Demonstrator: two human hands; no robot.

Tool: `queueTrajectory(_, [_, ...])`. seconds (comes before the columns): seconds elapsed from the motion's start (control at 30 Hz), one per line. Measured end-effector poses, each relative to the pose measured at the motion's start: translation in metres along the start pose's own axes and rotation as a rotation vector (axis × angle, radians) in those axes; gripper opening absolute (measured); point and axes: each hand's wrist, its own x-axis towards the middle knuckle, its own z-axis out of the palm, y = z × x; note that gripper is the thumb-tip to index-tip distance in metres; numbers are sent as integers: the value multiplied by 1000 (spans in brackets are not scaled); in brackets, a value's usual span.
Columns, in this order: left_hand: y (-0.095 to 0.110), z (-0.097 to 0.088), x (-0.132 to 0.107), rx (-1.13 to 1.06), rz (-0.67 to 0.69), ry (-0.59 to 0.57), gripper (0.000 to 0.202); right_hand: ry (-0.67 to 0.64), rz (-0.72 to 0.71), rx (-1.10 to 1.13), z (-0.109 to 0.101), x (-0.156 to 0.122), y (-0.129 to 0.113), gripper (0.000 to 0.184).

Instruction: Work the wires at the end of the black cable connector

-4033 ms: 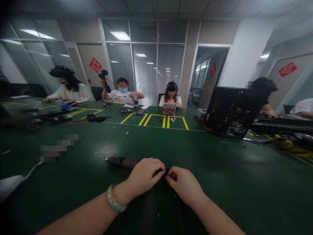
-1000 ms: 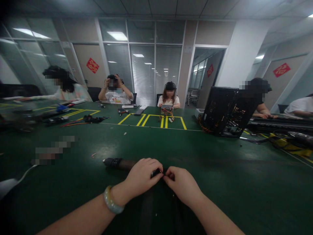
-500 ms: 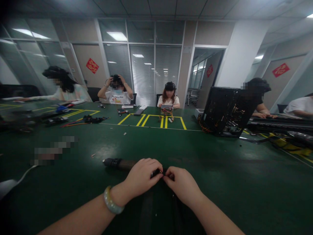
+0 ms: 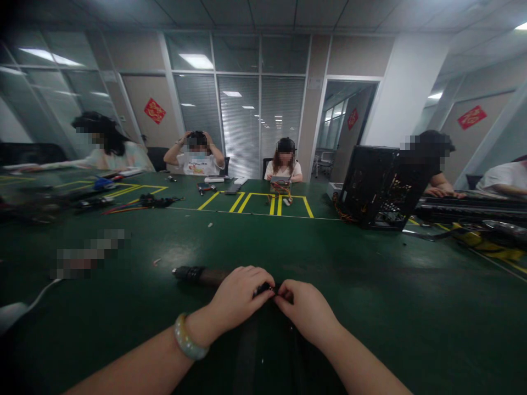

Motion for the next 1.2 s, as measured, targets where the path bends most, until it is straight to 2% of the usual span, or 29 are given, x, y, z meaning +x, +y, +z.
queueTrajectory(0.3, [-1,-1,0,12,5,-20,7,33,13,34,-3,0,-1,12])
queueTrajectory(0.57, [-1,0,0,14,12,-23,12,63,-34,29,-2,1,-2,9])
queueTrajectory(0.93, [-3,3,1,16,14,-23,7,141,-93,-119,-2,1,-2,8])
queueTrajectory(1.2, [-7,6,2,9,28,-13,5,70,15,-63,-6,-2,2,13])
